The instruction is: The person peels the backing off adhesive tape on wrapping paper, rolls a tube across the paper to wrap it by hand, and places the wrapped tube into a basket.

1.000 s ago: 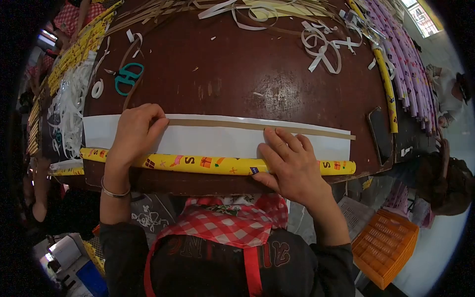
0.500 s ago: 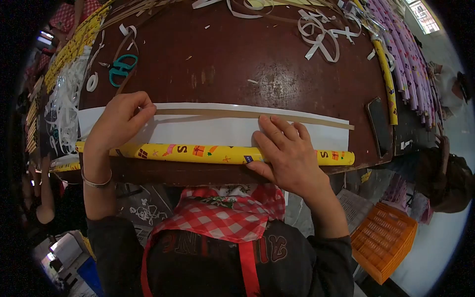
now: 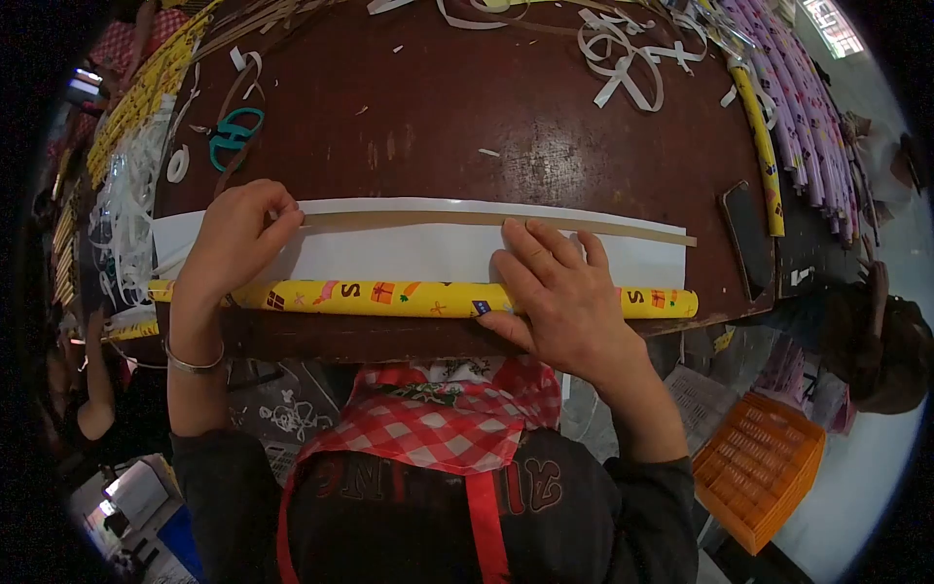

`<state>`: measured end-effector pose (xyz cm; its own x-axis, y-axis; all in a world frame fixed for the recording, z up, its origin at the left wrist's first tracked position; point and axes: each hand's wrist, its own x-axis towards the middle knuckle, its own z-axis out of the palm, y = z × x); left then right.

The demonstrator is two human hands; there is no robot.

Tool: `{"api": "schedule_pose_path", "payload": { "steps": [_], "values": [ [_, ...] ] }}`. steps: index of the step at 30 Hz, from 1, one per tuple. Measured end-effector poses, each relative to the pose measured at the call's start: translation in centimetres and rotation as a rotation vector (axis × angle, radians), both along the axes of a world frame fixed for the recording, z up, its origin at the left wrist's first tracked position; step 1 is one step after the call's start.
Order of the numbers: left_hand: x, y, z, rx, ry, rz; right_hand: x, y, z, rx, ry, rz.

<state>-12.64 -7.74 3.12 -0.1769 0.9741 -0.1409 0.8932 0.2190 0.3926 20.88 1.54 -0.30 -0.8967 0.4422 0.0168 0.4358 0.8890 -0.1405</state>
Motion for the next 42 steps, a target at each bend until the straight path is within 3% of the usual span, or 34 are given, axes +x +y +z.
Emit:
{"api": "schedule_pose_path", "payload": {
  "steps": [11,42],
  "values": [
    [0.4,0.6,-0.9,0.027,0.140,0.015,-0.2,0.0,0.4,0.020,0.013,-0.003],
    [0.4,0.8,-1.7,0.056,0.115,-0.019,0.7,0.3,0.0,0.019,0.022,-0.020]
  ]
}}
